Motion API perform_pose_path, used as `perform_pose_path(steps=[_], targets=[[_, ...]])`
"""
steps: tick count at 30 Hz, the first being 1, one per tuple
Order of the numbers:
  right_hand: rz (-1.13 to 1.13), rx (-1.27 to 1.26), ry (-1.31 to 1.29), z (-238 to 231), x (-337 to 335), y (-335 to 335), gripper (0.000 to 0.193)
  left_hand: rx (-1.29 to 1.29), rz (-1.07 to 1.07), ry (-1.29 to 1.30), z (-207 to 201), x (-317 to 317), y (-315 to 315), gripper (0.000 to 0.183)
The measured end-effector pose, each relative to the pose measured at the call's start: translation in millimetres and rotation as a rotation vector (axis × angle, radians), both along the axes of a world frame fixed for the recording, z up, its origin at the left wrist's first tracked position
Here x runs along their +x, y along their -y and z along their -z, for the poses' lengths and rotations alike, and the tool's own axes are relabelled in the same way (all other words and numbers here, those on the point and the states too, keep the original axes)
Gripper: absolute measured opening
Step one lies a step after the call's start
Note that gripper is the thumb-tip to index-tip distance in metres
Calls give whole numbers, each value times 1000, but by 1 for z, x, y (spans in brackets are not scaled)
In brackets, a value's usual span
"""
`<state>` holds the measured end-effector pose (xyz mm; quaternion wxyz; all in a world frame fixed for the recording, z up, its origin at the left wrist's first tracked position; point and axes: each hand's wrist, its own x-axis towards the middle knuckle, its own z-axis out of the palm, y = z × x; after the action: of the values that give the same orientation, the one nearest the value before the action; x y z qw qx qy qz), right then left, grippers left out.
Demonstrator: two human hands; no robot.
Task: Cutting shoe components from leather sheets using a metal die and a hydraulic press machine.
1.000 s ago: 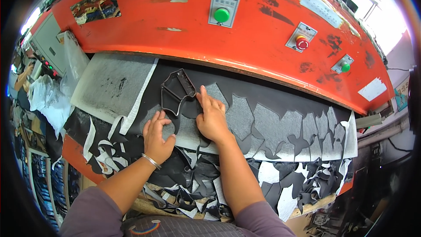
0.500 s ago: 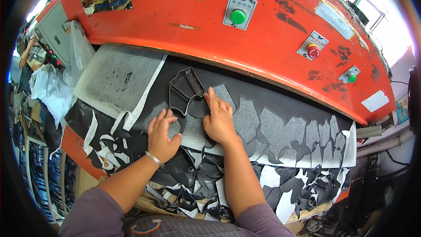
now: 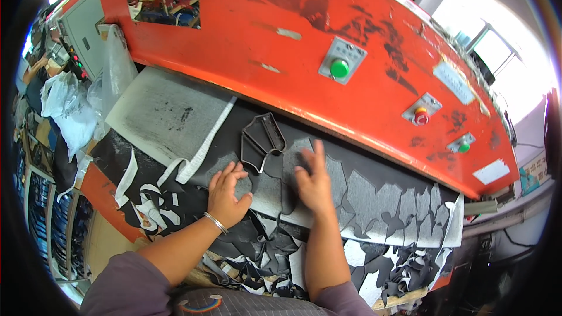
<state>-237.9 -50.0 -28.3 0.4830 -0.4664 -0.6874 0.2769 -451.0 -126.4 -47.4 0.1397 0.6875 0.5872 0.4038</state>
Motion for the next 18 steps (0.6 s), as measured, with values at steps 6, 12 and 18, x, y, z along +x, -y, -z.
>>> perform_pose_path(steps=[6,12,18], targets=[[605,364,-378,-112,119,-7,48,-68,-92,574,-26,-16,-33,30],[1071,453,-496,-186,234,-24,50,-342,203,726,-105,23,-91,21],[1464,222,308,-156,346,-24,67,-323,631,467,-203,95,-121,24]])
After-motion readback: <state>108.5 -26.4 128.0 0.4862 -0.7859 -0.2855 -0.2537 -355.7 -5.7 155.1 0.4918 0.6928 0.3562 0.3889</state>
